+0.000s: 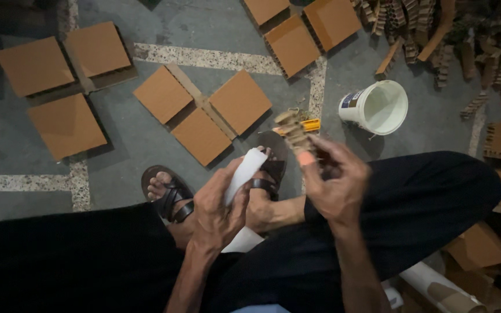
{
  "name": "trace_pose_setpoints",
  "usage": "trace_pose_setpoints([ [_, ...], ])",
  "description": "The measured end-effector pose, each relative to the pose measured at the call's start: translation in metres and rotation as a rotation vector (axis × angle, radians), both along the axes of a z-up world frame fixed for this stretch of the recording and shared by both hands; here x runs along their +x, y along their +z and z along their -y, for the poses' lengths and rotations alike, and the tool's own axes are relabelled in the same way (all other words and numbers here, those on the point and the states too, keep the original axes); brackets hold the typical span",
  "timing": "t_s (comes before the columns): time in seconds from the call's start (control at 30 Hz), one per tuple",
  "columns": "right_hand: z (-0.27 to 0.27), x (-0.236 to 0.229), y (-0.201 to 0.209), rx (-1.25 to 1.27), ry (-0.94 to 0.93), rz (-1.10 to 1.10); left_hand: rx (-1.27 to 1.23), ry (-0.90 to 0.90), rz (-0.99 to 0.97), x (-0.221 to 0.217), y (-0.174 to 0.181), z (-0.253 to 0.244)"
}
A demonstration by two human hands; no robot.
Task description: The person sits on the floor and applies a white liquid from a bottle onto small square cardboard pieces. They repeatedly dip the bottle into a white bucket, apply the liquid to the cardboard, and place the treated pieces on the floor.
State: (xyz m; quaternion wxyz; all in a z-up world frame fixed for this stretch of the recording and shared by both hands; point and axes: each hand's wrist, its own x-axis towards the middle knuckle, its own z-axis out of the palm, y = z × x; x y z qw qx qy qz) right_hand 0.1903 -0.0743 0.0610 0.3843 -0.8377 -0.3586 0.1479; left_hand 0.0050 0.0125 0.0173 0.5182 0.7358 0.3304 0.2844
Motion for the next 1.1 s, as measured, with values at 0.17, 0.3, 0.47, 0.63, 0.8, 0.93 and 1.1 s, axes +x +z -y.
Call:
trace_pose_setpoints([
  [0.17,0.008,-0.005,0.003,0.129,0.007,0.077,0.038,0.008,0.007,0.000,-0.003,-0.003],
  [0.3,0.019,0.002,-0.016,0.312,-0.101,-0.469,0.026,0.049,-0.003,0.001,-0.007,-0.001],
  [0.47,0.040,0.018,-0.034,0.647,-0.158,-1.425,-0.299,0.150,-0.025,0.002,-0.014,0.001],
  [0.63,0.057,0.018,-0.047,0.762,-0.068,-1.829,-0.514,0.167,0.095,-0.002,-0.026,0.008],
  [0.8,0.057,0.013,-0.051,0.751,-0.065,-1.732,-0.594,0.095,0.254,-0.008,-0.035,0.011],
  [0.93,0.051,0.010,-0.043,0.604,-0.073,-1.348,-0.802,0.006,0.383,-0.009,-0.038,0.009],
  [1.1,0.031,0.005,-0.029,0.496,-0.025,-0.879,-0.846,-0.132,0.429,-0.013,-0.031,0.007],
])
